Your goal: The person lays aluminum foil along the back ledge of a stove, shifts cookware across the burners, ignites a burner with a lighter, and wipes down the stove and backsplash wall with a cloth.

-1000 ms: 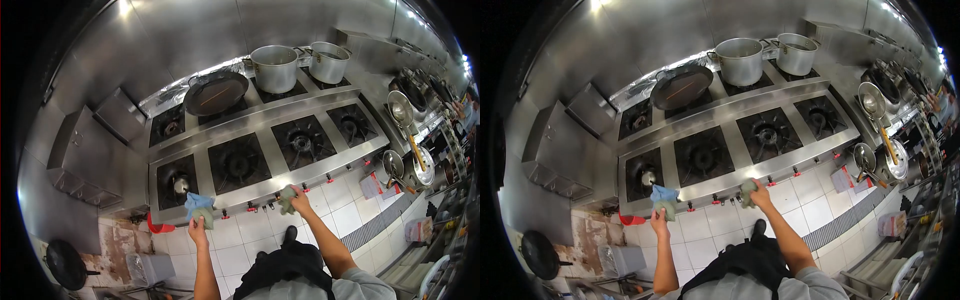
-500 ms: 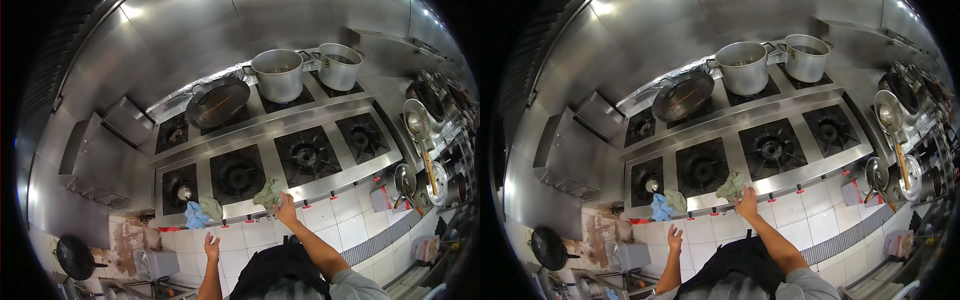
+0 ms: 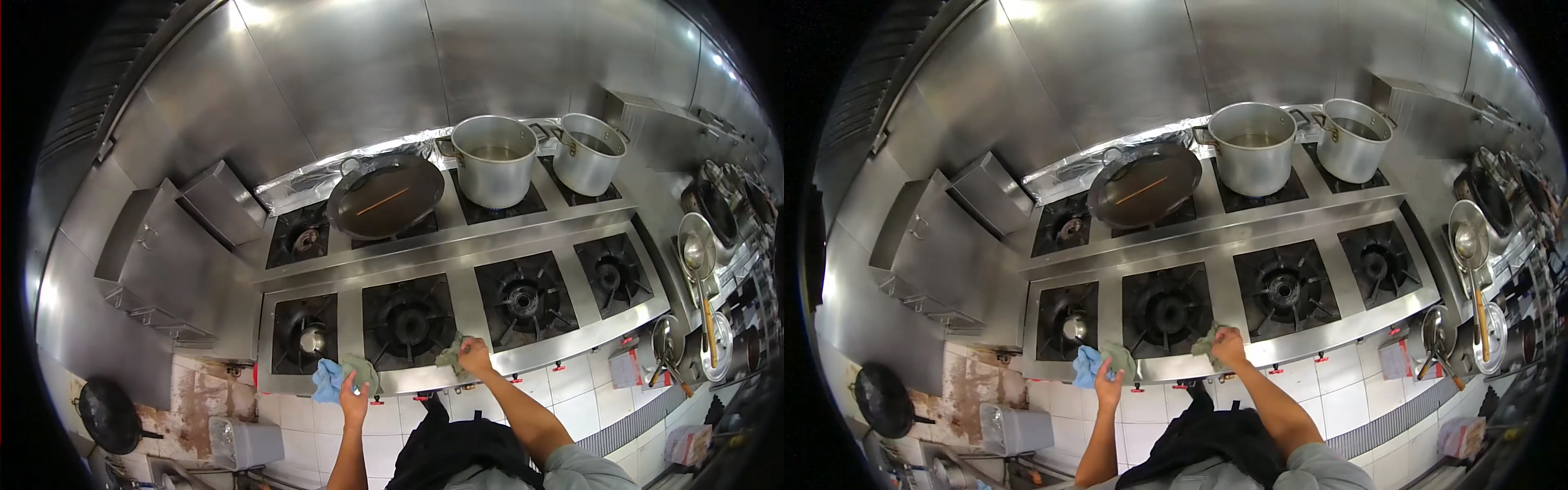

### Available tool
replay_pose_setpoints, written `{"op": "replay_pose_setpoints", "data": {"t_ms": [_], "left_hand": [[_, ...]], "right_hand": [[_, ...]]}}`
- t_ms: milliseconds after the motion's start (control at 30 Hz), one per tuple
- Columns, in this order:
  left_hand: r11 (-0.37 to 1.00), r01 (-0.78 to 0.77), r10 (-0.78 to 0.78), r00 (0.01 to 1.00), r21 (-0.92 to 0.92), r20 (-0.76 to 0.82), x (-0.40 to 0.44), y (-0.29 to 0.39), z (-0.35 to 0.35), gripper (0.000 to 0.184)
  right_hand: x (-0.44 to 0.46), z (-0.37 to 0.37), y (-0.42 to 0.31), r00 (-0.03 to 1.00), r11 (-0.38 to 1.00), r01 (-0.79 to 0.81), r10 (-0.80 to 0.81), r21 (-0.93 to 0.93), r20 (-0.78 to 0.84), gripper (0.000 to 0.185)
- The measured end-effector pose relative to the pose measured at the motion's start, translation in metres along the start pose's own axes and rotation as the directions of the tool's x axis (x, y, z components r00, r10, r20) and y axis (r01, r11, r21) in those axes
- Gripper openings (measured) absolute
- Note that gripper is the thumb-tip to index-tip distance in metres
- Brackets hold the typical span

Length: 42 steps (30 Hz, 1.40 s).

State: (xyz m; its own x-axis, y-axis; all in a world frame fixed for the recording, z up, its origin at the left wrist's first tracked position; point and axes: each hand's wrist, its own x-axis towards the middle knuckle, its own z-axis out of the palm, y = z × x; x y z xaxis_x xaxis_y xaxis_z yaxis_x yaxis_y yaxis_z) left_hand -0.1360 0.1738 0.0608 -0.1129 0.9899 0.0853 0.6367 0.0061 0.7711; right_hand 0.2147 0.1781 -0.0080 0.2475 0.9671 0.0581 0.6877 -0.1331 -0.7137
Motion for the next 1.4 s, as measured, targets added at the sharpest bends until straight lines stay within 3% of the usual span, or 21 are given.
{"op": "replay_pose_setpoints", "data": {"t_ms": [33, 67, 100, 133, 167, 200, 267, 333, 400, 500, 533, 600, 633, 667, 733, 767, 833, 967, 1133, 1233, 1400], "left_hand": [[0.997, -0.064, 0.064, 0.998, 0.040, 0.013, 0.011, -0.004, 0.004, 0.054], [0.998, -0.065, 0.064, 0.998, 0.026, 0.026, 0.021, -0.013, 0.010, 0.054], [0.994, -0.078, 0.074, 0.996, 0.079, 0.051, 0.029, -0.026, 0.018, 0.053], [0.987, -0.092, 0.083, 0.994, 0.131, 0.076, 0.036, -0.032, 0.024, 0.052], [0.970, -0.121, 0.100, 0.989, 0.210, 0.108, 0.041, -0.039, 0.027, 0.053], [0.973, -0.119, 0.097, 0.989, 0.196, 0.115, 0.044, -0.039, 0.028, 0.053], [0.960, -0.124, 0.101, 0.989, 0.251, 0.104, 0.048, -0.038, 0.027, 0.052], [0.958, -0.134, 0.112, 0.989, 0.252, 0.100, 0.052, -0.043, 0.026, 0.051], [0.960, -0.134, 0.098, 0.983, 0.245, 0.152, 0.055, -0.048, 0.023, 0.051], [0.971, -0.132, 0.096, 0.979, 0.199, 0.182, 0.064, -0.039, 0.013, 0.047], [0.974, -0.133, 0.096, 0.975, 0.181, 0.200, 0.068, -0.040, 0.011, 0.045], [0.978, -0.139, 0.104, 0.970, 0.153, 0.218, 0.073, -0.045, 0.008, 0.043], [0.978, -0.159, 0.125, 0.966, 0.138, 0.226, 0.076, -0.045, 0.007, 0.043], [0.977, -0.177, 0.145, 0.962, 0.122, 0.233, 0.078, -0.045, 0.006, 0.043], [0.976, -0.182, 0.149, 0.959, 0.117, 0.243, 0.079, -0.049, 0.007, 0.042], [0.975, -0.169, 0.131, 0.961, 0.141, 0.244, 0.079, -0.050, 0.008, 0.041], [0.980, -0.153, 0.116, 0.959, 0.131, 0.259, 0.082, -0.048, 0.008, 0.040], [0.981, -0.141, 0.100, 0.955, 0.134, 0.278, 0.085, -0.047, 0.006, 0.040], [0.985, -0.134, 0.097, 0.952, 0.111, 0.290, 0.086, -0.050, 0.007, 0.040], [0.986, -0.103, 0.063, 0.960, 0.134, 0.273, 0.085, -0.050, 0.009, 0.039], [0.992, -0.070, 0.040, 0.965, 0.106, 0.260, 0.088, -0.059, 0.012, 0.033]], "right_hand": [[0.013, -0.025, -0.022, 0.971, 0.939, -0.238, 0.226, 0.247, 0.077, 0.012], [0.023, -0.039, -0.039, 0.888, 0.762, -0.459, 0.415, 0.457, 0.199, 0.008], [0.037, -0.034, -0.029, 0.888, 0.513, -0.437, 0.375, 0.739, 0.266, 0.013], [0.047, -0.052, -0.051, 0.886, 0.522, -0.439, 0.387, 0.731, 0.256, 0.013], [0.064, -0.074, -0.072, 0.886, 0.111, -0.401, 0.297, 0.909, 0.355, 0.020], [0.084, -0.092, -0.093, 0.900, -0.333, -0.331, 0.170, 0.883, 0.402, 0.027], [0.128, -0.094, -0.106, 0.920, -0.396, -0.284, 0.146, 0.874, 0.365, 0.038], [0.167, -0.098, -0.140, 0.952, -0.327, -0.214, 0.141, 0.921, 0.271, 0.041], [0.205, -0.089, -0.160, 0.964, -0.290, -0.041, 0.242, 0.956, 0.114, 0.038], [0.262, -0.061, -0.183, 0.885, -0.167, -0.008, 0.457, 0.986, 0.085, 0.037], [0.276, -0.056, -0.196, 0.882, -0.165, -0.008, 0.463, 0.986, 0.085, 0.037], [0.294, -0.045, -0.216, 0.761, 0.122, -0.147, 0.648, 0.982, 0.034, 0.041], [0.305, -0.031, -0.211, 0.758, 0.197, -0.042, 0.644, 0.980, -0.097, 0.052], [0.311, -0.022, -0.200, 0.755, 0.195, -0.043, 0.649, 0.980, -0.095, 0.052], [0.315, -0.025, -0.202, 0.675, 0.537, -0.223, 0.687, 0.813, -0.269, 0.045], [0.318, -0.027, -0.203, 0.674, 0.538, -0.224, 0.688, 0.813, -0.269, 0.045], [0.323, -0.028, -0.199, 0.635, 0.681, -0.359, 0.679, 0.638, -0.368, 0.042], [0.327, -0.042, -0.193, 0.641, 0.721, -0.417, 0.665, 0.553, -0.384, 0.039], [0.351, -0.046, -0.158, 0.757, 0.701, -0.188, 0.549, 0.688, -0.353, 0.042], [0.353, -0.060, -0.168, 0.704, 0.756, -0.268, 0.577, 0.598, -0.414, 0.036], [0.365, -0.061, -0.151, 0.714, 0.727, -0.243, 0.582, 0.642, -0.389, 0.032]]}}
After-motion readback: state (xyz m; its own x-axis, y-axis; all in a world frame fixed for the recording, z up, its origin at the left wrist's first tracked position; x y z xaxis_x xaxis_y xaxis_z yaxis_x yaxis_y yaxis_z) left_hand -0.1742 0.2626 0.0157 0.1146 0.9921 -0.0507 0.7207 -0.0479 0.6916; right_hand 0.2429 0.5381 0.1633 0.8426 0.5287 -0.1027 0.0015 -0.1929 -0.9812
